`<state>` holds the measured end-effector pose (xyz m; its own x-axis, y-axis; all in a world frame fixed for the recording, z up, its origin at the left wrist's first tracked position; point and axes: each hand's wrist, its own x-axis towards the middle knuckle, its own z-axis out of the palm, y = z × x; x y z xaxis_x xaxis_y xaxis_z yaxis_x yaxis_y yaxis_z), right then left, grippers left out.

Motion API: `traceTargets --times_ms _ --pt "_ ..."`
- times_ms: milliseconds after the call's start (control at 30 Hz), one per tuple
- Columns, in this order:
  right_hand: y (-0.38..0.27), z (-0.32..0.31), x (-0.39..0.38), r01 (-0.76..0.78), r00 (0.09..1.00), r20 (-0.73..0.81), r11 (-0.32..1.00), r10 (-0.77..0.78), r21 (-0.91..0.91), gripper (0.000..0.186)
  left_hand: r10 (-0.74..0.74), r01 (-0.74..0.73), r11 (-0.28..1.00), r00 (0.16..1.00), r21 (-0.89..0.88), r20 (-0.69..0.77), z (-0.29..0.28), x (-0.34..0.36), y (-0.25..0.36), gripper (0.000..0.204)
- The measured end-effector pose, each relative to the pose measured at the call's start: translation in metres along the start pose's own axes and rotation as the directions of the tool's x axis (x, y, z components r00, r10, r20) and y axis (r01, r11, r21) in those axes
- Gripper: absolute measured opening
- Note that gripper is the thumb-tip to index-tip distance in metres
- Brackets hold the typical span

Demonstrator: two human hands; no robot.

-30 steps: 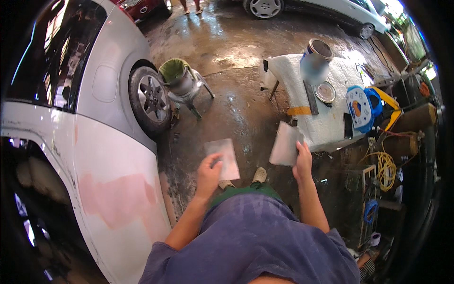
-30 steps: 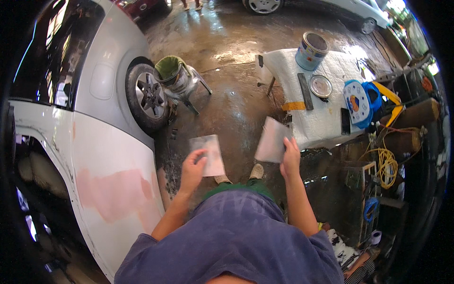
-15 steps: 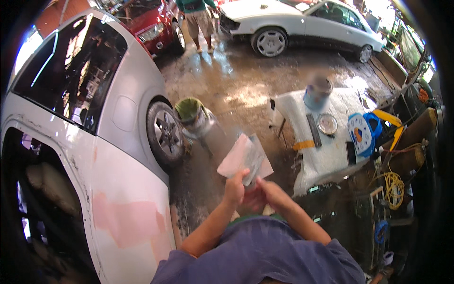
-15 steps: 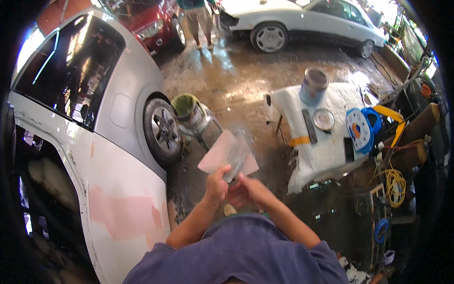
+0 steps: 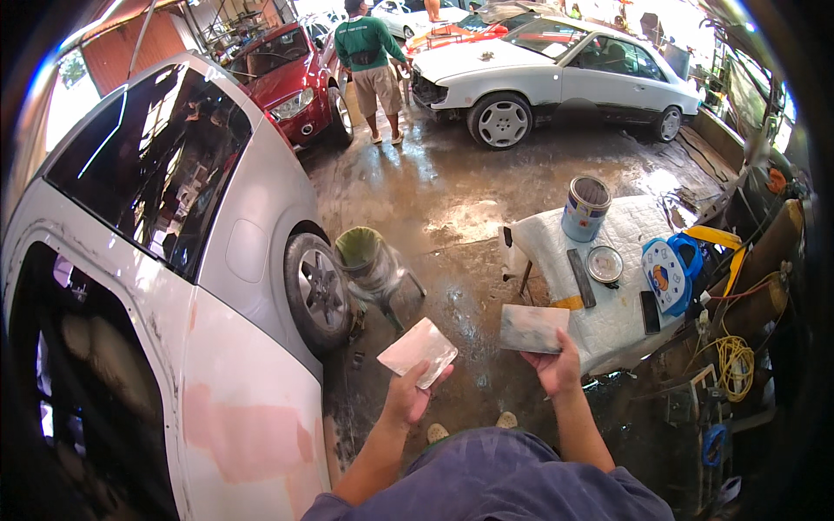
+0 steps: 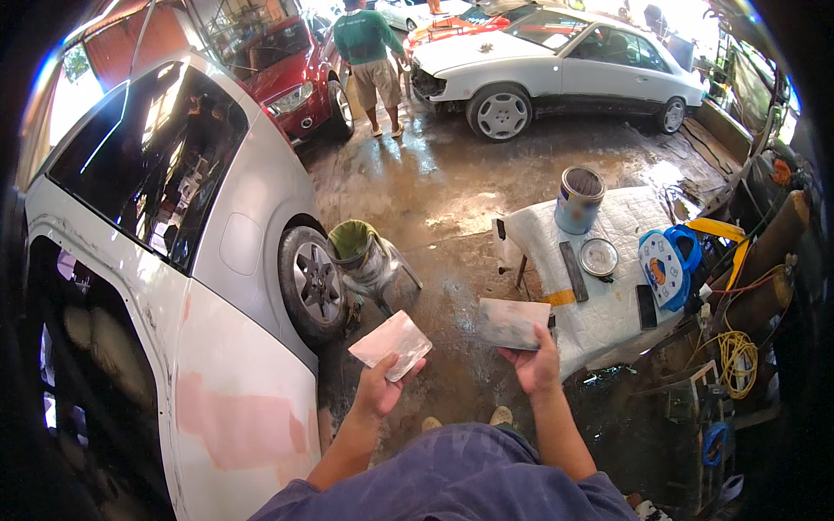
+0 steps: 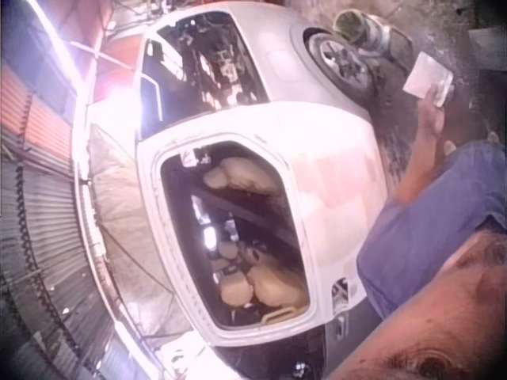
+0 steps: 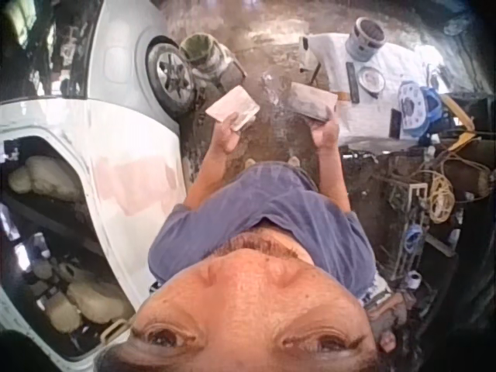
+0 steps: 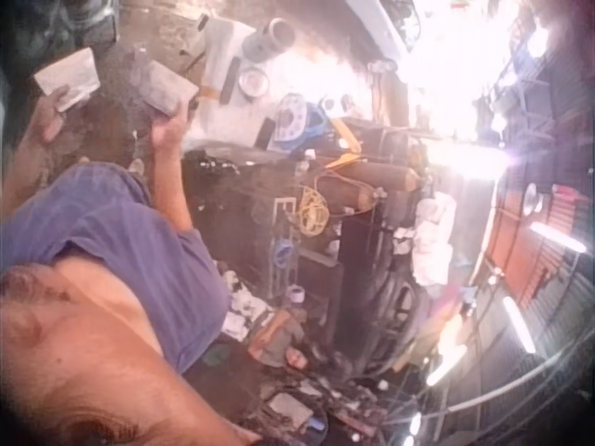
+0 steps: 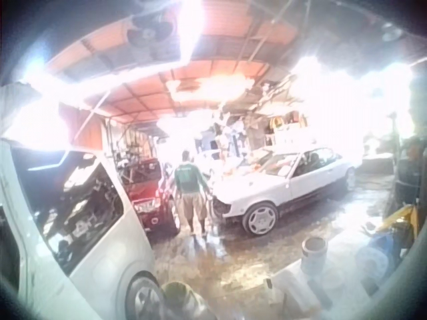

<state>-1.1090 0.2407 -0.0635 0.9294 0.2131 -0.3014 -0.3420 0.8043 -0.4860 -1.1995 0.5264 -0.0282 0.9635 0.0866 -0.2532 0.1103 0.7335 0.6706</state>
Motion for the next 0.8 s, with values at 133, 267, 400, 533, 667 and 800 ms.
traceTargets --times_ms 133,267,400,533,667,800 --pt "-0.020 -0.029 0.004 -0.004 0.996 0.092 0.998 -0.001 0.056 0.042 -0.091 0.089 0.983 0.996 0.163 0.004 -0.018 0.003 -0.010 0.053" --pt "0.002 0.031 0.003 0.487 0.873 0.352 0.615 -0.337 -0.620 0.035 -0.110 0.082 0.953 0.991 0.290 0.079 -0.009 0.018 -0.028 0.058" --pt "0.020 0.108 -0.048 0.911 0.332 0.943 -0.246 -0.031 -0.329 0.042 -0.157 -0.005 0.908 0.923 0.419 0.351 -0.021 0.049 -0.035 0.060" --pt "0.029 0.126 -0.060 0.977 0.212 0.975 -0.054 0.067 -0.208 0.059 0.039 -0.344 0.736 0.881 0.583 0.472 0.010 0.042 -0.035 0.062" --pt "0.042 0.116 -0.055 0.950 0.291 0.956 -0.114 -0.029 -0.292 0.059 0.270 -0.563 0.529 0.821 0.635 0.503 0.032 0.024 -0.034 0.065" --pt "0.053 0.101 -0.038 0.908 0.359 0.921 -0.171 -0.149 -0.382 0.053 0.231 -0.493 0.571 0.863 0.656 0.449 0.027 0.014 -0.037 0.070"
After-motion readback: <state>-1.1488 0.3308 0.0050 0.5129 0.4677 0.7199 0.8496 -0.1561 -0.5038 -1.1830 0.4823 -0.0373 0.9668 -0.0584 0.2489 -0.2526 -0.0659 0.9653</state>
